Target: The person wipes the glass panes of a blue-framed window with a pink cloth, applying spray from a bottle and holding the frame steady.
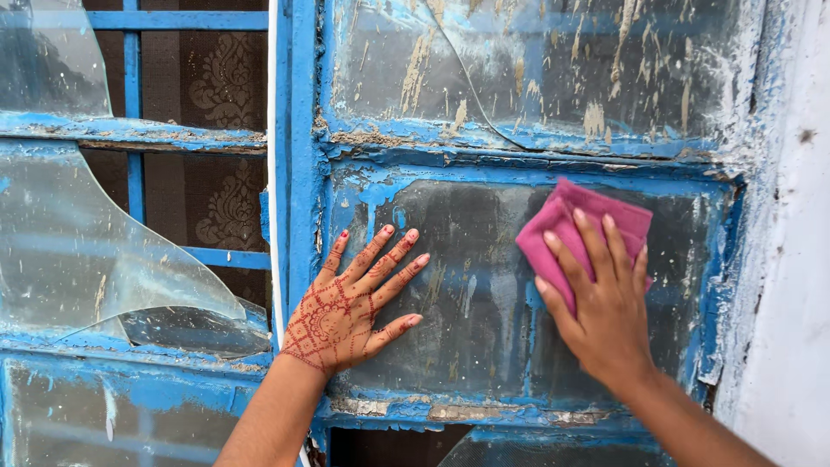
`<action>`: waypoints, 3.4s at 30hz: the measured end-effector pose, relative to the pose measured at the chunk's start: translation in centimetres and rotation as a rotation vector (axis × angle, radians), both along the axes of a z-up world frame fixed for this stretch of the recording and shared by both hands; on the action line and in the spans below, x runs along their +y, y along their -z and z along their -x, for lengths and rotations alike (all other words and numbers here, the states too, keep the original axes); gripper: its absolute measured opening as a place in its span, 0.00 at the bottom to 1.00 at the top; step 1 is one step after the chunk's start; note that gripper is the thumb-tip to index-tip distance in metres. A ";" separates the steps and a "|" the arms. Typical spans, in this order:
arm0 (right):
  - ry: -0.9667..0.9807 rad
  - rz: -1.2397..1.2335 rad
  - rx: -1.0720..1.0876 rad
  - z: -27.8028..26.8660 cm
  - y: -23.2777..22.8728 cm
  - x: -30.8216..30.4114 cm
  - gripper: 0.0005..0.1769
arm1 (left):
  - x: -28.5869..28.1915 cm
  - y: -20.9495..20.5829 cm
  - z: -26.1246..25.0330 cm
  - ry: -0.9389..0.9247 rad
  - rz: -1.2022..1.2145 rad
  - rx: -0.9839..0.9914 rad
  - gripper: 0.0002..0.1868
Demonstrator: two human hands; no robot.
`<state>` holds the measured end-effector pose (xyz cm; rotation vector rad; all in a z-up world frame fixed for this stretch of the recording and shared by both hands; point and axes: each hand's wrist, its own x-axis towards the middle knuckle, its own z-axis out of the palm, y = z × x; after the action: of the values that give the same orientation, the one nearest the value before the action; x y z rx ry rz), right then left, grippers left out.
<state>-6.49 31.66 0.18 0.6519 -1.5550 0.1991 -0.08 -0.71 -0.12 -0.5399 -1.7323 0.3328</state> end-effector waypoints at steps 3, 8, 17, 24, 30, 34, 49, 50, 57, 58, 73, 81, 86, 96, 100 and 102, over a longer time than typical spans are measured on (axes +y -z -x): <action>0.018 -0.076 -0.037 0.2 5.4 -1.6 0.32 | -0.1 0.3 0.0 0.026 -0.025 -0.035 0.38; -0.020 -0.458 -0.096 -1.2 8.9 0.3 0.31 | -0.1 0.5 -0.4 0.007 -0.021 -0.018 0.37; -0.018 -0.260 -0.110 -2.1 -4.0 -3.6 0.32 | -0.4 0.5 -0.9 0.060 -0.046 -0.053 0.37; -0.061 -0.205 -0.037 -3.0 3.5 -12.6 0.31 | -0.9 0.8 -0.2 0.106 -0.118 -0.070 0.42; -0.155 -0.565 -0.095 -4.0 6.6 -11.0 0.29 | -0.9 0.7 -0.5 0.082 -0.174 -0.040 0.44; -0.102 -0.741 0.055 -4.0 2.5 -8.7 0.29 | -0.9 0.7 -0.5 0.051 -0.232 0.004 0.46; -0.161 -0.699 -0.057 -4.6 3.0 -13.4 0.27 | -1.4 0.9 -0.4 0.076 -0.238 -0.014 0.48; -0.187 -0.755 -0.070 -4.8 3.3 -12.7 0.27 | -1.4 0.9 -0.5 0.068 -0.240 -0.018 0.47; -0.194 -1.031 -0.179 -5.5 2.5 -11.2 0.34 | -1.3 1.2 -0.6 0.082 -0.286 0.000 0.48; -0.181 -1.043 -0.149 -5.5 2.8 -11.4 0.35 | -1.3 1.1 -0.5 0.087 -0.285 -0.006 0.48; -0.309 -0.876 -0.061 -3.0 2.5 -9.2 0.29 | -1.1 0.8 -0.5 0.004 -0.245 -0.017 0.46; 0.109 -0.241 0.026 -0.4 -2.1 1.1 0.34 | -0.8 1.9 -0.5 -0.009 -0.213 0.011 0.42; 0.081 0.359 -0.038 1.1 2.4 -2.9 0.33 | -0.9 2.1 -0.4 0.002 -0.207 -0.001 0.42; -0.070 -0.624 0.097 -2.2 2.6 -6.6 0.29 | -0.7 1.9 -0.4 -0.018 -0.191 -0.011 0.41; 0.083 -0.526 0.110 -0.6 -0.9 -0.5 0.33 | -0.7 2.1 -0.3 -0.048 -0.167 0.022 0.40; 0.210 -0.259 -0.020 0.1 -0.8 3.3 0.35 | -0.8 2.6 -0.1 -0.042 -0.149 0.020 0.39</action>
<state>-6.60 34.91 0.95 0.6829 -1.6710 -0.1572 -0.03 -1.48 -2.69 -0.3914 -1.7351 0.2361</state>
